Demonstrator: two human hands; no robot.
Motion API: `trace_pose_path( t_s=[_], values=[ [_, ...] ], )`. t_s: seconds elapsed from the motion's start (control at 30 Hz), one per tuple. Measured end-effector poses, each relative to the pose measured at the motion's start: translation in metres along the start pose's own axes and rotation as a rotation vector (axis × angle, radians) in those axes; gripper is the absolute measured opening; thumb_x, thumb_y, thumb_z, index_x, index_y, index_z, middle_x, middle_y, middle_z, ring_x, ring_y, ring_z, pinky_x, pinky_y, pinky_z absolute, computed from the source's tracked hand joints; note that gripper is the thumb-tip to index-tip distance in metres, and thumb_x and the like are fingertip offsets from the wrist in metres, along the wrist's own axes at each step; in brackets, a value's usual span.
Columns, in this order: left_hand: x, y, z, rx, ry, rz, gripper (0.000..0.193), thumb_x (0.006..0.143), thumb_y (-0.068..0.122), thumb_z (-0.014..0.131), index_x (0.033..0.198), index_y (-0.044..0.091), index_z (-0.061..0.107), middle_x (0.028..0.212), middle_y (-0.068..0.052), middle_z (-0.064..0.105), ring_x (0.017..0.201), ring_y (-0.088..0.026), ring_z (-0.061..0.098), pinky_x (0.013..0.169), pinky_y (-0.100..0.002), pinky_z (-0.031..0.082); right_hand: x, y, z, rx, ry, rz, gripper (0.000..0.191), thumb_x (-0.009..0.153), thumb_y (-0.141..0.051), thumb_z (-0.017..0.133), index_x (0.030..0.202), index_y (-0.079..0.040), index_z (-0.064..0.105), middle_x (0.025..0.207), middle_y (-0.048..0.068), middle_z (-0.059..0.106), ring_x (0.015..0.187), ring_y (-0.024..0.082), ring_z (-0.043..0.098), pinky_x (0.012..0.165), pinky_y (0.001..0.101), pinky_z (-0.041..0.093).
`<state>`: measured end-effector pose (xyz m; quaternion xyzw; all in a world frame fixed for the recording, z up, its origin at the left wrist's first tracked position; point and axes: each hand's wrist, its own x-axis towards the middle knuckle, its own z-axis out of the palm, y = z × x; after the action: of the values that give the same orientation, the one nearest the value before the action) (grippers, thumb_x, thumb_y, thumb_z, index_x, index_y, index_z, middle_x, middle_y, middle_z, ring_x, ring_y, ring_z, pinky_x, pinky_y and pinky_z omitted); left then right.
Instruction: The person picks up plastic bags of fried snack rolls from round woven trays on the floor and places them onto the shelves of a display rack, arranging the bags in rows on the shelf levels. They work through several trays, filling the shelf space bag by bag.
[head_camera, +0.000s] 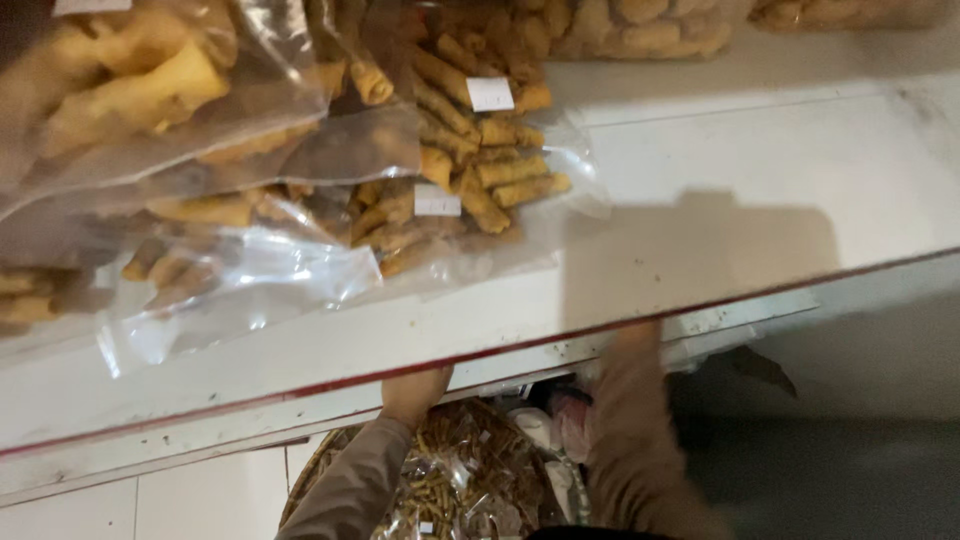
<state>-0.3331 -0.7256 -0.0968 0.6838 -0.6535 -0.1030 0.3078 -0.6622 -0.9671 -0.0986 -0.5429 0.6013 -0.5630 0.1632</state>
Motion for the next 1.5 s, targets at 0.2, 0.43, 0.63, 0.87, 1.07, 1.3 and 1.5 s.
trace_pose_path(
  t_s=[0.2,0.43,0.63,0.87,1.07,1.3,1.5],
  values=[
    [0.005,0.007,-0.011,0.048,0.014,0.006,0.023,0.098,0.024,0.062,0.104,0.003,0.070,0.101,-0.023,0.070,0.094,-0.044,0.064,0.085,-0.056,0.050,-0.321,-0.045,-0.047,-0.024,0.177,-0.146,0.060,0.084,-0.025,0.081,0.133,-0.003,0.053,0.111,0.021,0.060,0.102,0.040,0.059,0.088,0.0510,0.048],
    [0.002,0.018,-0.018,-0.052,0.281,0.196,0.036,0.092,0.013,0.065,0.122,-0.005,0.055,0.130,-0.031,0.053,0.121,-0.048,0.051,0.104,-0.053,0.044,-0.498,0.002,-0.115,-0.842,-1.002,0.387,0.132,0.067,-0.042,0.103,0.163,-0.012,0.018,0.154,0.037,0.026,0.138,0.059,0.030,0.105,0.0660,0.035],
    [0.000,0.014,-0.017,-0.109,0.204,0.173,0.034,0.093,0.011,0.067,0.123,-0.003,0.058,0.128,-0.026,0.058,0.118,-0.044,0.054,0.104,-0.051,0.045,-0.485,0.006,-0.112,-0.287,-0.687,0.497,0.131,0.061,-0.035,0.101,0.161,-0.010,0.019,0.136,0.018,0.049,0.122,0.040,0.050,0.101,0.0544,0.045],
    [-0.102,0.037,-0.003,-0.416,-0.050,0.323,0.053,0.080,0.007,0.074,0.130,0.006,0.058,0.131,-0.018,0.061,0.126,-0.037,0.059,0.110,-0.046,0.047,-0.462,0.005,-0.112,0.096,-0.459,1.071,0.064,0.081,-0.023,0.079,0.138,-0.002,0.061,0.111,0.010,0.072,0.089,0.026,0.071,0.060,0.0421,0.056],
    [-0.166,0.052,0.010,-0.257,-0.515,0.692,0.113,0.050,0.038,0.088,0.149,0.004,0.047,0.142,-0.026,0.058,0.128,-0.046,0.055,0.105,-0.060,0.048,-0.403,0.004,-0.167,0.932,-0.347,1.140,0.033,0.090,-0.003,0.069,0.122,-0.011,0.065,0.096,0.006,0.073,0.070,0.018,0.069,0.050,0.0263,0.050],
    [-0.111,0.095,0.052,-1.038,-0.575,-0.393,0.043,0.101,0.025,0.065,0.136,0.002,0.058,0.106,-0.017,0.074,0.088,-0.028,0.072,0.076,-0.038,0.062,-0.286,-0.043,-0.153,0.958,-0.321,0.578,0.036,0.100,-0.017,0.061,0.134,-0.013,0.050,0.105,0.009,0.069,0.089,0.016,0.069,0.070,0.0252,0.057],
    [-0.063,0.114,0.032,-1.065,-0.171,0.098,0.032,0.103,0.014,0.072,0.129,-0.001,0.063,0.117,-0.017,0.067,0.106,-0.022,0.065,0.091,-0.032,0.054,-0.271,-0.067,-0.127,1.092,-0.400,0.549,0.033,0.104,0.003,0.067,0.130,-0.007,0.050,0.123,0.012,0.063,0.106,0.021,0.068,0.086,0.0361,0.057]
  ],
)
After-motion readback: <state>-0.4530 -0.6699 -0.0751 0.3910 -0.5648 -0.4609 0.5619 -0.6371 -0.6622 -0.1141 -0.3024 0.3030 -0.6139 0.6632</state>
